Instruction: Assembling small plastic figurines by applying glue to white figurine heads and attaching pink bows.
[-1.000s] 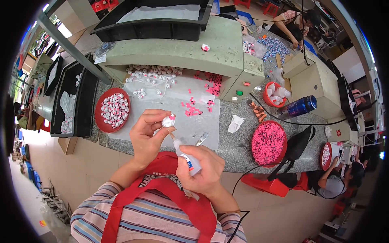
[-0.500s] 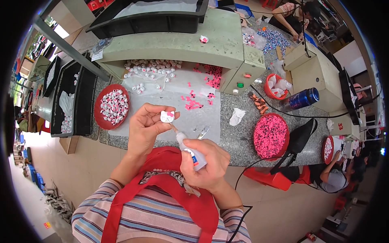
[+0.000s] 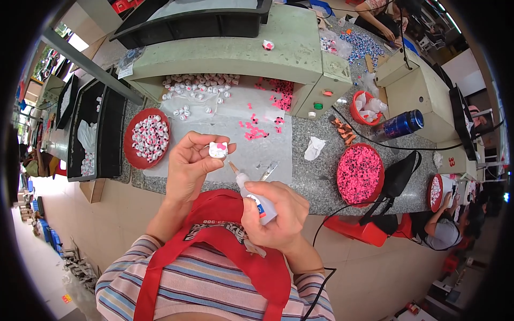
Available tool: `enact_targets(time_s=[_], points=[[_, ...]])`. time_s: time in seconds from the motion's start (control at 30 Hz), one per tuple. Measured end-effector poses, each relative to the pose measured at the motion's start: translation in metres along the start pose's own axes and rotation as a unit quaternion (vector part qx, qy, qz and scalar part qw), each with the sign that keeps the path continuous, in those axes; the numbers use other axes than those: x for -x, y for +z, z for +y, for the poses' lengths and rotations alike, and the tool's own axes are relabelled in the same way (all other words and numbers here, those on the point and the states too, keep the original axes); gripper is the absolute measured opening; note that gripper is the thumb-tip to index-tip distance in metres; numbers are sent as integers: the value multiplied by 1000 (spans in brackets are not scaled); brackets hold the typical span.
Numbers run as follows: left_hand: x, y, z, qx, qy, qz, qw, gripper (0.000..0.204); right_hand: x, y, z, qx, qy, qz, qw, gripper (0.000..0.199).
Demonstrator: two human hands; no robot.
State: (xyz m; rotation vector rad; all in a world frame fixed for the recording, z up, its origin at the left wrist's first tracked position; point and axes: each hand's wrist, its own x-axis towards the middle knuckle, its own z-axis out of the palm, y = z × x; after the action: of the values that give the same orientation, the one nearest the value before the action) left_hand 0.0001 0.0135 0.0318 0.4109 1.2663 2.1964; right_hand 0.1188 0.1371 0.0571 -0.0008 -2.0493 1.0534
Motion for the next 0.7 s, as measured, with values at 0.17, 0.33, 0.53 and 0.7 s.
enact_targets(time_s=[0.17, 0.33, 0.53, 0.7], points=[[0, 0, -1, -4, -1, -8, 1000, 33, -2, 1, -3, -13, 6, -8, 1000, 23], [1, 0, 1, 0, -11, -10, 1000, 32, -4, 3, -3, -7, -6, -3, 1000, 23], [1, 0, 0, -30, 13, -6, 999, 33, -1, 1, -2, -14, 9, -14, 1000, 23], [2, 5, -4, -72, 88, -7, 993, 32, -5, 3, 0, -5, 19, -14, 1000, 21]])
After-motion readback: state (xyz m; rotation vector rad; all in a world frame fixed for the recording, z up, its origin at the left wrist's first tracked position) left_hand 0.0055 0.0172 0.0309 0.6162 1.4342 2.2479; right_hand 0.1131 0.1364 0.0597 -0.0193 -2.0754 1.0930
